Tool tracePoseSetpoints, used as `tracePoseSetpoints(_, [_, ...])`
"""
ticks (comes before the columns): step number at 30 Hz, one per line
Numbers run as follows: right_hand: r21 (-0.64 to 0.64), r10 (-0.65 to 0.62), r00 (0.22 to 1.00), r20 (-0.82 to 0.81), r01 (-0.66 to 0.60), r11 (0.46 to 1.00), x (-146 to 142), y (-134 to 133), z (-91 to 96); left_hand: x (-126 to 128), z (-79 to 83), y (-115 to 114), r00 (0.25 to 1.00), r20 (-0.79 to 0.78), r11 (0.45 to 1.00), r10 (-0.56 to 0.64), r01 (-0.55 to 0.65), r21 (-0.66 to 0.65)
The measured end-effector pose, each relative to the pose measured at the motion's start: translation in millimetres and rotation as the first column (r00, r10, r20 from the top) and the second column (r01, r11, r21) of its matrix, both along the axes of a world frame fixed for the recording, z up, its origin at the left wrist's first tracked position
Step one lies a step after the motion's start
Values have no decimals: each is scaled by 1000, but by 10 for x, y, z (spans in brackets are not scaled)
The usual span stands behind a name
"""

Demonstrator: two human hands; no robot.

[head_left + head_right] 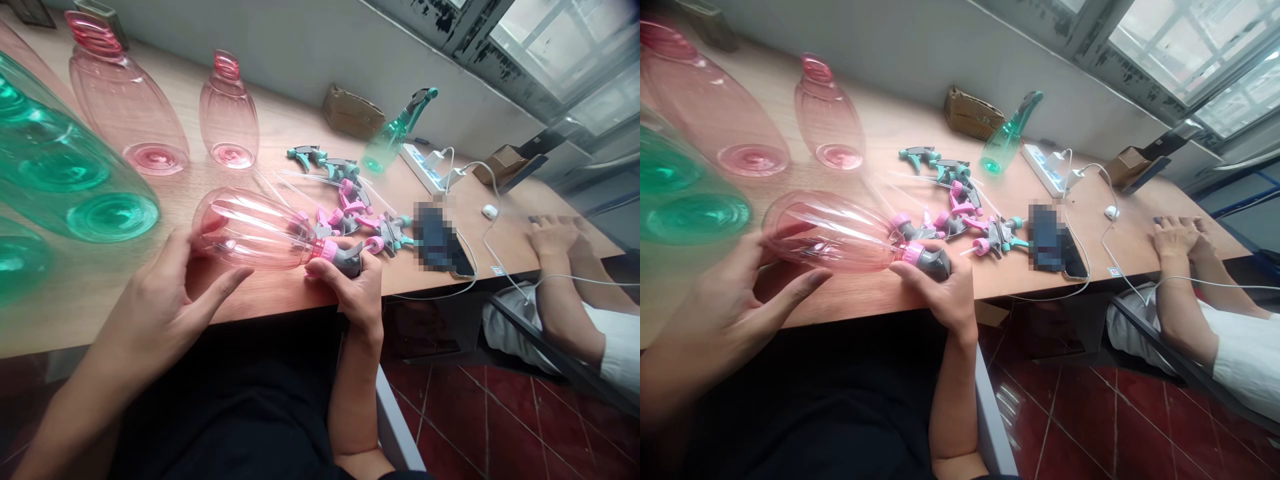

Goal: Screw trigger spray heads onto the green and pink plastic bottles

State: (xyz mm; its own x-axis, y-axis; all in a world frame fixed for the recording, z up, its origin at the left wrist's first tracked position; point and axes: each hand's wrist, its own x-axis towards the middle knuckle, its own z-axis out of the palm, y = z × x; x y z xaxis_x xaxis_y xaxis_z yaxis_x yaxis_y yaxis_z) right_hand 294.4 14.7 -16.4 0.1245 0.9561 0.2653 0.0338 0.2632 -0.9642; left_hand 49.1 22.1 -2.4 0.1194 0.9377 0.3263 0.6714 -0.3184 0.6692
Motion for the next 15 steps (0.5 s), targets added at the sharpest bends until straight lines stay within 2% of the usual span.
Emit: tracePoseSetpoints(15, [-7, -25, 999, 23, 26, 1000, 1, -8, 1, -2, -2, 3, 1000, -19, 1000, -2, 2, 25])
